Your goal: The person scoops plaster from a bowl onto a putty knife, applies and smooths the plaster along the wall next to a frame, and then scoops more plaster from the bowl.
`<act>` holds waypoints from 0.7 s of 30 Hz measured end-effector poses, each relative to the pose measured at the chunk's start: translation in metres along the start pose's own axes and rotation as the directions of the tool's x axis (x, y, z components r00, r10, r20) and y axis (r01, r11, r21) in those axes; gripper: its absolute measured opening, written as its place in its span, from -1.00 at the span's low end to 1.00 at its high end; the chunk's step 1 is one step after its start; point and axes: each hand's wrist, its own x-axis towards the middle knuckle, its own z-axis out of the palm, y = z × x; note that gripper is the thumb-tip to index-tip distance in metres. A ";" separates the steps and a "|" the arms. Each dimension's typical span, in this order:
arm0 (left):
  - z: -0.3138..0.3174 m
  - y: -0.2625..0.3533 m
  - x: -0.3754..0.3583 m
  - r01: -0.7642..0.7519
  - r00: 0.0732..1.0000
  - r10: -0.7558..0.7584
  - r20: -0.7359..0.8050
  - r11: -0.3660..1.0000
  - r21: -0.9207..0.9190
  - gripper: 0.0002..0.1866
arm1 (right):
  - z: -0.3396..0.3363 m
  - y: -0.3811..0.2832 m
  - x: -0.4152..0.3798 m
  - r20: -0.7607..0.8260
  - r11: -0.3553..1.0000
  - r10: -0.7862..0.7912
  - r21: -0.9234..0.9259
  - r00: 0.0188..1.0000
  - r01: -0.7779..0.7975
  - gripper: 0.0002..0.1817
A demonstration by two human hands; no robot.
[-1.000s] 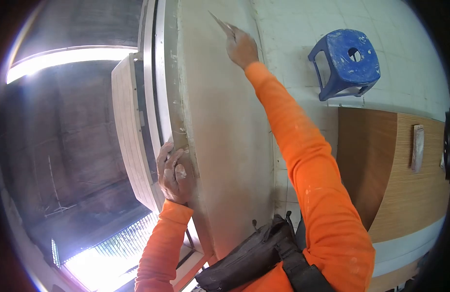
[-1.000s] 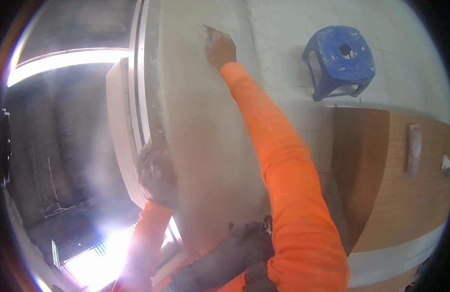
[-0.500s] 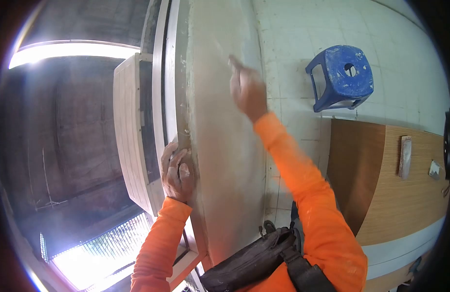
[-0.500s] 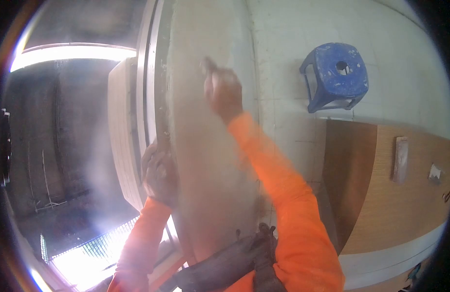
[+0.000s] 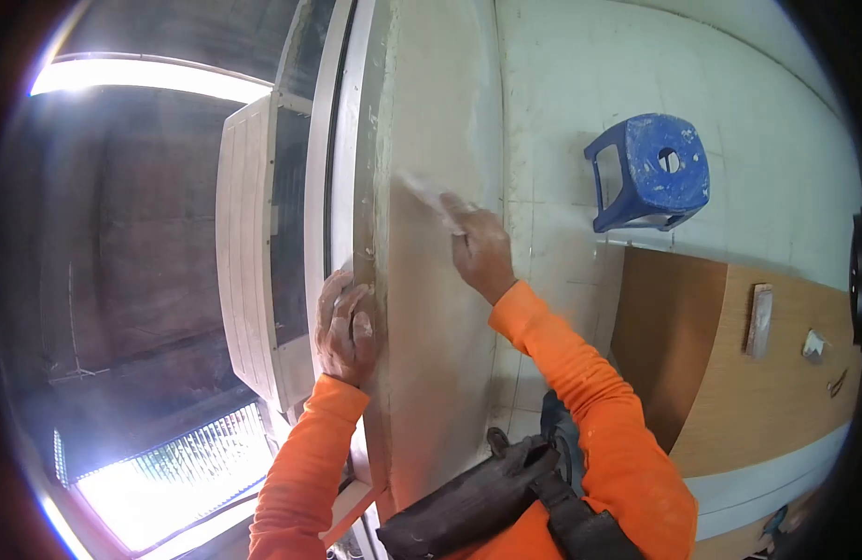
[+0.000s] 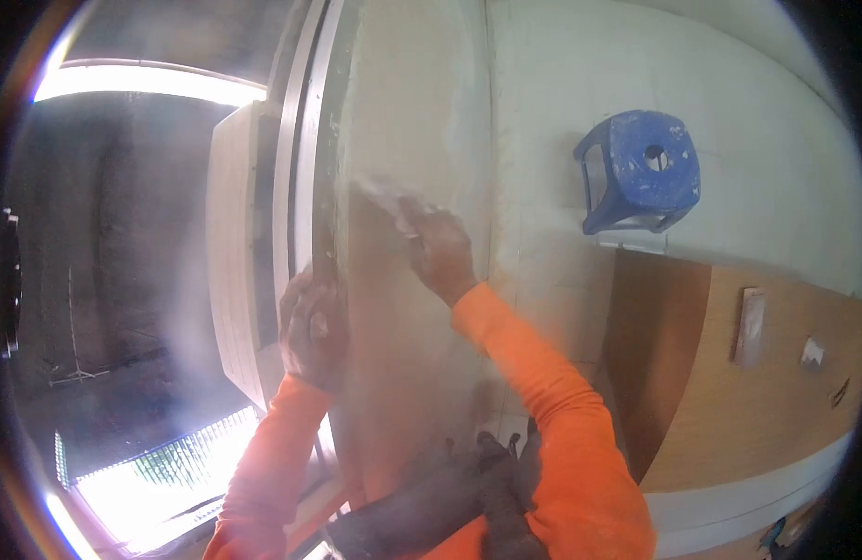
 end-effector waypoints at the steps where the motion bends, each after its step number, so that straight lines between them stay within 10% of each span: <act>1: 0.000 0.001 0.000 -0.002 1.000 0.002 -0.005 1.000 0.004 -0.64 | -0.005 0.006 0.006 -0.014 0.990 0.111 -0.084 0.994 -0.112 -0.58; 9: -0.002 0.004 -0.003 0.110 0.994 -0.108 0.032 0.989 -0.096 -0.68 | 0.050 0.097 0.192 -0.137 0.908 0.410 -0.038 0.902 -0.418 -0.66; 12: -0.008 0.014 0.001 0.169 0.985 -0.166 0.036 0.981 -0.099 -0.69 | 0.059 0.082 0.171 0.197 0.859 0.496 -0.252 0.845 -0.446 -0.63; 15: 0.002 0.001 -0.004 0.131 0.991 -0.128 0.048 0.989 -0.068 -0.68 | 0.047 0.041 0.063 0.002 0.972 0.205 0.114 0.979 -0.204 -0.59; 18: 0.002 -0.002 -0.004 0.108 0.994 -0.107 0.024 0.990 -0.089 -0.68 | 0.004 0.023 0.036 0.110 0.937 0.338 0.057 0.935 -0.345 -0.59; 21: -0.002 0.004 -0.001 0.051 0.998 -0.052 0.036 0.999 0.018 -0.72 | 0.014 0.072 0.081 -0.101 0.923 0.382 0.001 0.919 -0.384 -0.63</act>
